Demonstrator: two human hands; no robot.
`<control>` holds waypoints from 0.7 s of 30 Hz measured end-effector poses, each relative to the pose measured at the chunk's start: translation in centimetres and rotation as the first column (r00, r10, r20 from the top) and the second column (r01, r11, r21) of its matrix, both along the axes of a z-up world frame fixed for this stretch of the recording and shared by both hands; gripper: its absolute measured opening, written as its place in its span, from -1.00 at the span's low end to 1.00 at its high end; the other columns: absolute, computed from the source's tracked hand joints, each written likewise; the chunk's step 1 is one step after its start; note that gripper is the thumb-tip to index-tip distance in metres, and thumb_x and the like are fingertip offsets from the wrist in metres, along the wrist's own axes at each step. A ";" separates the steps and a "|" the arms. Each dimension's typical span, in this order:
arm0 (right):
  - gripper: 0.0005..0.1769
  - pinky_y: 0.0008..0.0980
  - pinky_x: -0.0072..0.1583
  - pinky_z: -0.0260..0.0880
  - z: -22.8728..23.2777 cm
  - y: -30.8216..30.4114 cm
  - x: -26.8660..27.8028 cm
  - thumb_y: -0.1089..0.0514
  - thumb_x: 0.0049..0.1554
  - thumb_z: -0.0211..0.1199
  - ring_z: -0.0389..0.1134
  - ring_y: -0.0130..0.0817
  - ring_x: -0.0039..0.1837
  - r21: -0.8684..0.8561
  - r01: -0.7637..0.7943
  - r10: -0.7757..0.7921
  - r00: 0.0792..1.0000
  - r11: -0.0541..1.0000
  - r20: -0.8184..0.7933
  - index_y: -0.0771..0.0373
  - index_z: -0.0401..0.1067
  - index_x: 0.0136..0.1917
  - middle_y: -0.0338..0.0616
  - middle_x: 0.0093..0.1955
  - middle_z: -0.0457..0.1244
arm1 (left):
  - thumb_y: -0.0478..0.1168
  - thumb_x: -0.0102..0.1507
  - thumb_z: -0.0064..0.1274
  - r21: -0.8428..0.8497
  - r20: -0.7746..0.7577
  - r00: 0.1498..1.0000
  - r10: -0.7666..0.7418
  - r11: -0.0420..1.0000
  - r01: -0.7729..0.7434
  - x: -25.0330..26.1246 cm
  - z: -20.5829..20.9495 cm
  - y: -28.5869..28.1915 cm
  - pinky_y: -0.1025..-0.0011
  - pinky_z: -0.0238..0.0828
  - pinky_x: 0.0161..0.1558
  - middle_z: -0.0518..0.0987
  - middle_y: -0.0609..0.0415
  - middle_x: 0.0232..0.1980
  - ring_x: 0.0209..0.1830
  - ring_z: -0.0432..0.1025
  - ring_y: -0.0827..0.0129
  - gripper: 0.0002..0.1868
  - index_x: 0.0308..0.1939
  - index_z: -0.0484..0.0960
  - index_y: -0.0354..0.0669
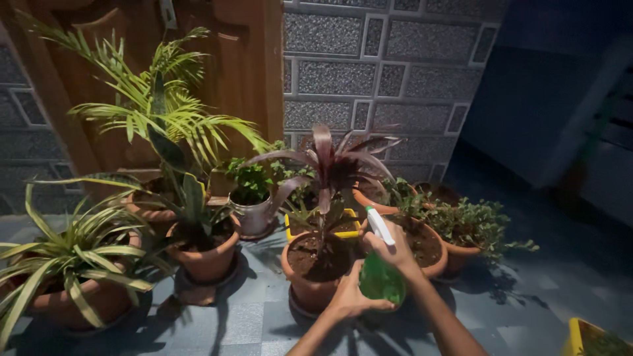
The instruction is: The person sits on the floor among several potted plants, picking up fallen leaves, rearranging the soil in one pot by hand, and then using a spray bottle to mist the leaves of a plant.
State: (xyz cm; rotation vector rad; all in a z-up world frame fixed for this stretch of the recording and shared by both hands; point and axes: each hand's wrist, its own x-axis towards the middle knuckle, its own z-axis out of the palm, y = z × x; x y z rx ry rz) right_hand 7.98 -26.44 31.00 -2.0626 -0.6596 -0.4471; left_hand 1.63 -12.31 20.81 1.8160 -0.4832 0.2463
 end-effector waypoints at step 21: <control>-0.67 -0.30 -0.13 0.36 0.5 4.3 -3.3 0.16 -0.13 0.22 0.33 -0.27 -0.23 0.105 -0.073 0.063 0.993 0.992 0.097 0.26 0.46 -0.06 -0.10 -0.26 0.29 | 0.03 0.28 0.42 -0.810 -0.297 0.947 0.122 0.493 -0.318 23.4 1.7 13.9 0.32 0.03 -0.48 0.47 0.04 -0.20 -0.44 0.21 0.31 -0.50 0.00 0.59 -0.28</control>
